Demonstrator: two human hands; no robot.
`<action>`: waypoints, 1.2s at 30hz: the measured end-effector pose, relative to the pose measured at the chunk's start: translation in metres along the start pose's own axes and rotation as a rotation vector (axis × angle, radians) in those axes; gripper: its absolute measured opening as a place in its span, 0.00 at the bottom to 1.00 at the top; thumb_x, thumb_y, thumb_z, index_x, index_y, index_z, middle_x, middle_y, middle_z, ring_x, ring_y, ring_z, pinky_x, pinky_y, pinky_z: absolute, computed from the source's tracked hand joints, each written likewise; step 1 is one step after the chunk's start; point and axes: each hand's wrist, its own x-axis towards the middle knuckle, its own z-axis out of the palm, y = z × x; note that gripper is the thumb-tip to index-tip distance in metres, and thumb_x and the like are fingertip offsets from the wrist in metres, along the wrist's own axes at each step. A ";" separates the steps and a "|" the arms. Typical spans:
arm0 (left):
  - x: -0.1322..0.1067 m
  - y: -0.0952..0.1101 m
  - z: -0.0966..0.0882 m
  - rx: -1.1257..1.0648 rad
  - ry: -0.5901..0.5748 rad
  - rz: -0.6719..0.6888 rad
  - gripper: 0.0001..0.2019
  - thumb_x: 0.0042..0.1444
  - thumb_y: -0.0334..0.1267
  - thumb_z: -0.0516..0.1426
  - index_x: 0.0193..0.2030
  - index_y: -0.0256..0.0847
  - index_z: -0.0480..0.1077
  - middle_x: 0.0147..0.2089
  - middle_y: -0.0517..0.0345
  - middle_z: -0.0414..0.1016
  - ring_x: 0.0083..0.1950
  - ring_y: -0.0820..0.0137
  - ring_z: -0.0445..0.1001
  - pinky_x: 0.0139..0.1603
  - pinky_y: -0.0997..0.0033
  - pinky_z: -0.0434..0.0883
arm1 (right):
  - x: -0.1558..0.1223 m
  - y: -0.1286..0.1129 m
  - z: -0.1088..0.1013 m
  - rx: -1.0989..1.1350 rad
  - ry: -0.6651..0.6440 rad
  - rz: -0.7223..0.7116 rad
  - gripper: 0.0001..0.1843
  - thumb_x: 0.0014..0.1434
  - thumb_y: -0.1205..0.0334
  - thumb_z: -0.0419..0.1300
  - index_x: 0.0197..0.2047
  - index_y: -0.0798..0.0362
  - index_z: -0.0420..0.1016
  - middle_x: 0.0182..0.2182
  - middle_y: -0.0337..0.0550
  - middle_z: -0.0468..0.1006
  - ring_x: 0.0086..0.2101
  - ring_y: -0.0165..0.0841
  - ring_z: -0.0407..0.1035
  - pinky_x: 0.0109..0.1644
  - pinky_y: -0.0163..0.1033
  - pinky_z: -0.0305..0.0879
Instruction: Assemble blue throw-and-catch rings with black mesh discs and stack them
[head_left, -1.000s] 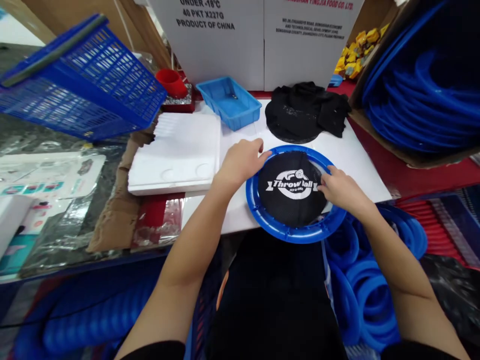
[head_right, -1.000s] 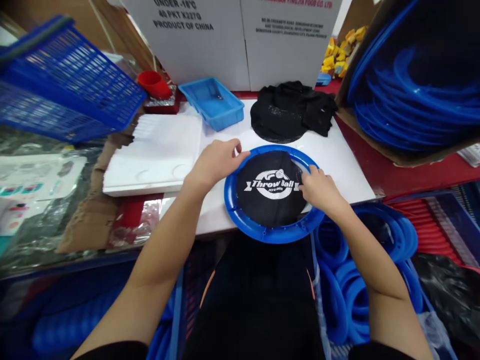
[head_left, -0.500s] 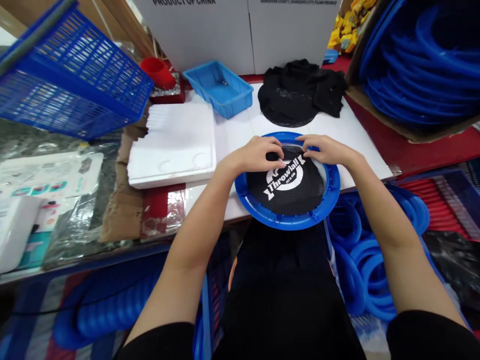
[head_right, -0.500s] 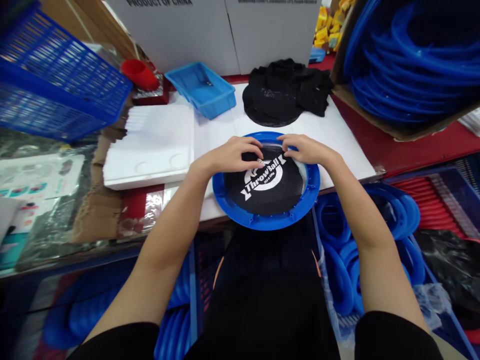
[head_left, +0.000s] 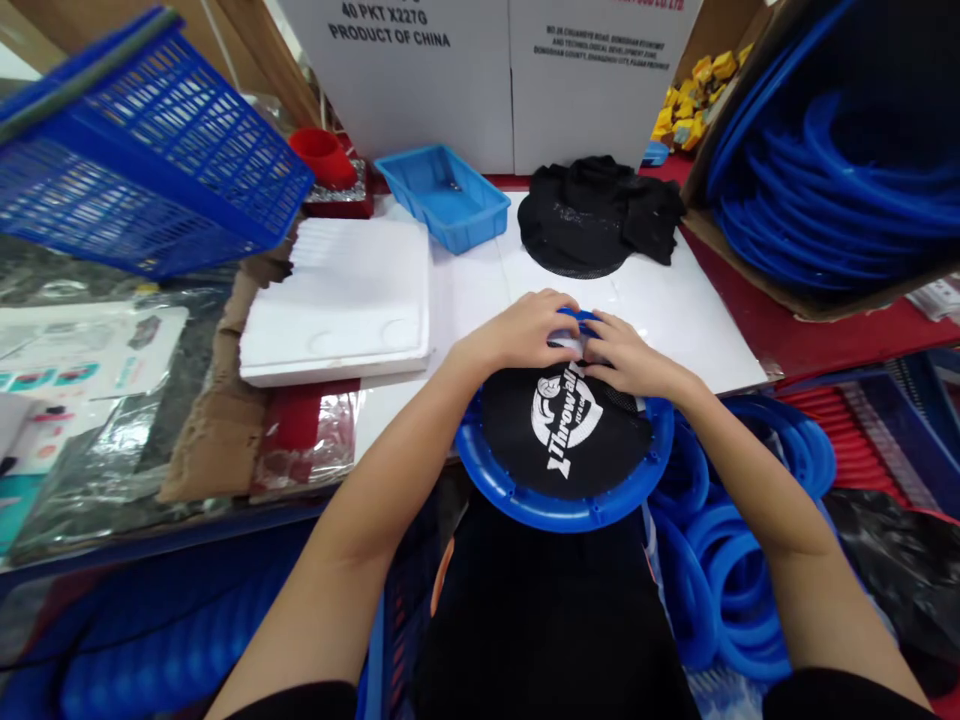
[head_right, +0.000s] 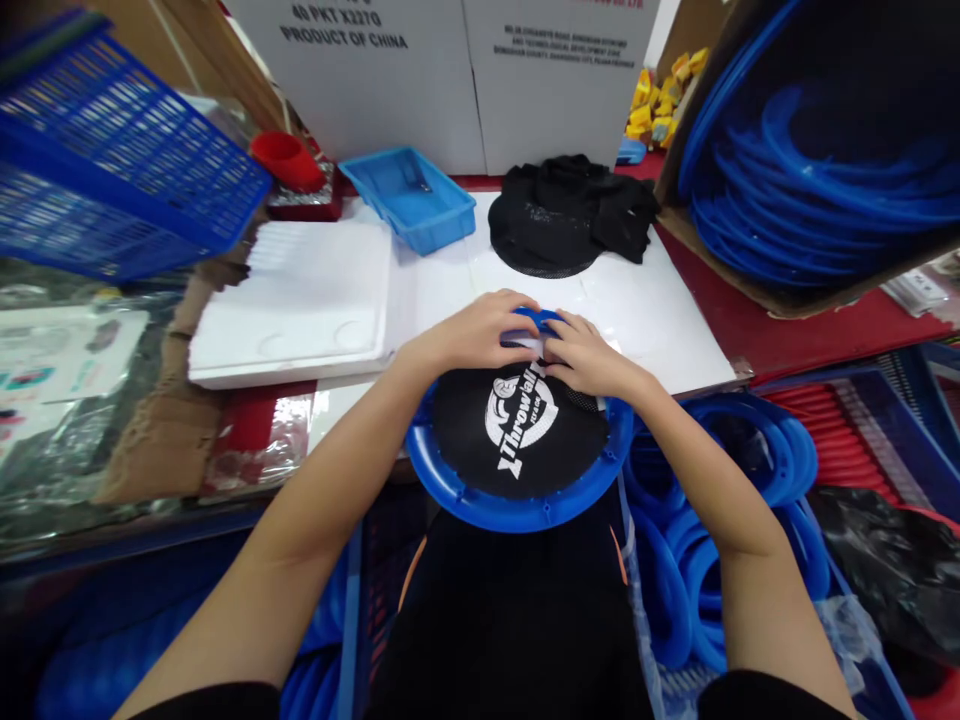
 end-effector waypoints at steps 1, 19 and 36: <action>0.000 -0.001 0.003 -0.021 -0.045 -0.010 0.17 0.63 0.51 0.65 0.53 0.44 0.83 0.70 0.44 0.73 0.70 0.48 0.70 0.73 0.46 0.65 | 0.000 0.002 0.000 0.051 -0.007 -0.046 0.06 0.69 0.56 0.65 0.45 0.49 0.81 0.72 0.52 0.69 0.77 0.57 0.49 0.79 0.73 0.49; 0.003 -0.014 0.015 -0.516 0.122 -0.291 0.08 0.60 0.41 0.63 0.41 0.42 0.82 0.51 0.53 0.86 0.55 0.58 0.82 0.65 0.55 0.74 | 0.019 -0.020 -0.011 0.518 0.327 0.246 0.06 0.60 0.58 0.68 0.40 0.49 0.79 0.36 0.39 0.83 0.39 0.39 0.76 0.50 0.45 0.71; 0.008 -0.012 0.024 -0.482 0.193 -0.363 0.06 0.56 0.37 0.61 0.37 0.42 0.81 0.46 0.55 0.86 0.49 0.60 0.83 0.57 0.59 0.76 | 0.034 -0.017 -0.003 0.536 0.363 0.344 0.08 0.59 0.55 0.67 0.38 0.50 0.81 0.28 0.36 0.78 0.32 0.35 0.71 0.42 0.42 0.65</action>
